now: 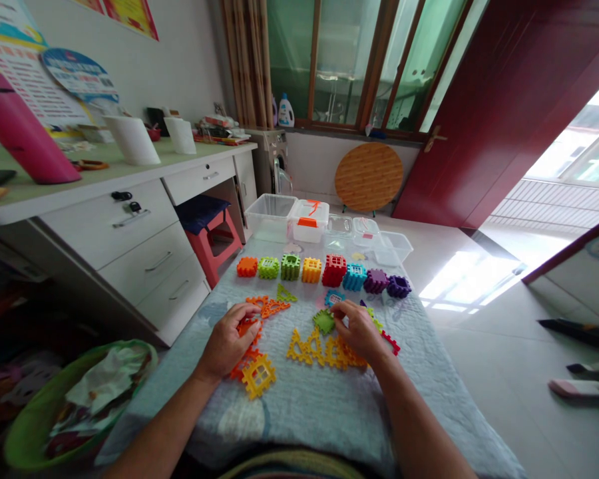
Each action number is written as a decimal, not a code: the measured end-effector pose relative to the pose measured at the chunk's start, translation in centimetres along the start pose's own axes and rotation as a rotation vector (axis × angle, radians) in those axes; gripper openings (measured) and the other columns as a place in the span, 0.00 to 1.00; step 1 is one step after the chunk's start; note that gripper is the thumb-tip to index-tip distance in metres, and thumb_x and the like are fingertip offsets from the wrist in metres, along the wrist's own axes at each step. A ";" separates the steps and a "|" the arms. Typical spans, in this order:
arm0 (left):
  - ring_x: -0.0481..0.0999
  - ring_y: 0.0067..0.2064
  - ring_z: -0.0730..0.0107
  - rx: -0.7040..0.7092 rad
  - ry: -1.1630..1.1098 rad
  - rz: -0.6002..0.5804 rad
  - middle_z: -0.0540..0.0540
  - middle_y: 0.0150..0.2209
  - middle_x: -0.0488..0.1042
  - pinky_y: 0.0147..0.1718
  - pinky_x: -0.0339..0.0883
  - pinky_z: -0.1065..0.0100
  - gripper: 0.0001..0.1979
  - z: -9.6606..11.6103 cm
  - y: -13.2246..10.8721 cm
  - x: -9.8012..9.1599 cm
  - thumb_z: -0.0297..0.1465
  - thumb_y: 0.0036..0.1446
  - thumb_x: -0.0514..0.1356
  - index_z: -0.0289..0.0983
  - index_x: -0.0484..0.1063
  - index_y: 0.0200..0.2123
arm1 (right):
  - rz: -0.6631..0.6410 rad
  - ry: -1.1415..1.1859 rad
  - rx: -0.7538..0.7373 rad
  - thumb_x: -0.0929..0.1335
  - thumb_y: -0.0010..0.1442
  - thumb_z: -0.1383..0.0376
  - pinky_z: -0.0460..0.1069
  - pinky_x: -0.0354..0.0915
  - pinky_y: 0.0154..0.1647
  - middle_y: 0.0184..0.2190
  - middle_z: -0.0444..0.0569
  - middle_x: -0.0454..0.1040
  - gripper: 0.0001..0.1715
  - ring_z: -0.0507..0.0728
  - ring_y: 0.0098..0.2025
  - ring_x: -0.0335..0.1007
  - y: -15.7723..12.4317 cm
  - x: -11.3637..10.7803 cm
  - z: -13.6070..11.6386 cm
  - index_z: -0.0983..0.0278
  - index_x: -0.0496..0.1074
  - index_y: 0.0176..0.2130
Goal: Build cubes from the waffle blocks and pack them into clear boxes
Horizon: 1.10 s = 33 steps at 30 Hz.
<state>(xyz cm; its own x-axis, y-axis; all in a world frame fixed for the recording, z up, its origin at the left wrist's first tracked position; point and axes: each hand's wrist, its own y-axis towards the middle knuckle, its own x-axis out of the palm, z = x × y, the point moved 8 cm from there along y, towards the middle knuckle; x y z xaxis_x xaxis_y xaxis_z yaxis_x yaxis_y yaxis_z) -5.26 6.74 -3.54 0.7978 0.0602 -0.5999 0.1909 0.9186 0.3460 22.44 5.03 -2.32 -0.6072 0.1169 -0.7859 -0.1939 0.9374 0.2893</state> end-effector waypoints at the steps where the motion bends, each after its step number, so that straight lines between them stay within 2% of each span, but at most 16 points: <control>1: 0.73 0.47 0.61 -0.001 -0.001 0.000 0.43 0.46 0.73 0.50 0.69 0.58 0.12 0.0 0.0 0.0 0.36 0.57 0.57 0.38 0.71 0.43 | 0.027 -0.021 0.011 0.64 0.54 0.74 0.48 0.60 0.40 0.32 0.46 0.73 0.12 0.55 0.36 0.68 0.0 -0.3 0.3 0.62 0.72 0.36; 4: 0.74 0.47 0.60 -0.003 -0.004 -0.002 0.43 0.46 0.73 0.50 0.69 0.57 0.12 0.0 0.0 0.0 0.36 0.57 0.56 0.38 0.71 0.43 | 0.106 -0.151 0.076 0.65 0.56 0.71 0.53 0.57 0.48 0.42 0.50 0.75 0.13 0.61 0.47 0.66 0.2 -0.9 1.5 0.60 0.73 0.41; 8: 0.74 0.46 0.60 -0.019 -0.001 0.000 0.43 0.46 0.73 0.50 0.70 0.57 0.12 -0.2 -0.1 0.0 0.35 0.56 0.56 0.38 0.71 0.43 | 0.071 -0.270 0.148 0.67 0.56 0.67 0.57 0.54 0.51 0.49 0.51 0.74 0.16 0.65 0.52 0.61 0.8 -0.3 2.4 0.59 0.72 0.45; 16: 0.74 0.46 0.62 -0.004 -0.004 0.011 0.44 0.46 0.74 0.48 0.70 0.60 0.12 -0.2 -0.1 0.0 0.35 0.56 0.57 0.38 0.72 0.43 | 0.029 -0.301 0.207 0.66 0.53 0.69 0.56 0.53 0.50 0.46 0.53 0.73 0.21 0.64 0.51 0.60 1.1 0.1 2.6 0.60 0.72 0.48; 21: 0.74 0.47 0.62 0.015 0.005 0.014 0.44 0.46 0.74 0.49 0.69 0.60 0.12 0.1 -0.1 -0.2 0.33 0.56 0.56 0.38 0.72 0.42 | 0.071 -0.283 0.194 0.65 0.48 0.71 0.57 0.52 0.52 0.52 0.53 0.71 0.30 0.65 0.53 0.58 1.1 -0.2 3.0 0.60 0.69 0.52; 24: 0.74 0.48 0.62 0.026 0.012 0.018 0.44 0.46 0.74 0.50 0.68 0.60 0.11 0.1 -0.1 -0.2 0.34 0.56 0.56 0.38 0.72 0.42 | 0.034 -0.272 0.169 0.66 0.49 0.68 0.58 0.51 0.53 0.53 0.53 0.71 0.31 0.66 0.54 0.57 1.3 0.3 2.9 0.61 0.68 0.53; 28: 0.74 0.48 0.61 0.031 0.015 0.014 0.44 0.45 0.74 0.51 0.68 0.60 0.12 0.0 -0.1 -0.2 0.34 0.56 0.57 0.38 0.72 0.42 | -0.020 -0.287 0.182 0.66 0.50 0.68 0.58 0.53 0.51 0.48 0.53 0.74 0.28 0.66 0.52 0.60 1.6 0.7 2.7 0.61 0.69 0.52; 31: 0.74 0.48 0.61 0.029 0.007 0.017 0.43 0.45 0.74 0.50 0.69 0.59 0.12 0.1 0.0 -0.2 0.35 0.56 0.56 0.38 0.72 0.42 | -0.003 -0.290 0.161 0.66 0.49 0.69 0.57 0.55 0.50 0.48 0.54 0.73 0.29 0.65 0.50 0.62 1.4 -0.2 1.9 0.61 0.69 0.53; 33: 0.74 0.47 0.60 0.028 0.003 0.017 0.43 0.45 0.74 0.50 0.69 0.59 0.12 0.2 0.0 -0.3 0.36 0.56 0.56 0.38 0.72 0.42 | 0.051 -0.269 0.131 0.66 0.49 0.70 0.56 0.56 0.51 0.49 0.53 0.73 0.30 0.64 0.50 0.63 1.3 -1.7 1.2 0.61 0.68 0.53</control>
<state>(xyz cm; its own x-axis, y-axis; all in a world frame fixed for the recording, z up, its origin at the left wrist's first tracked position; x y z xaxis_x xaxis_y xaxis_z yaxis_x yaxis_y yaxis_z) -5.41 6.63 -3.24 0.7995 0.0770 -0.5958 0.1932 0.9061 0.3763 24.16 6.43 -1.25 -0.3840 0.2309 -0.8940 -0.0565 0.9605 0.2724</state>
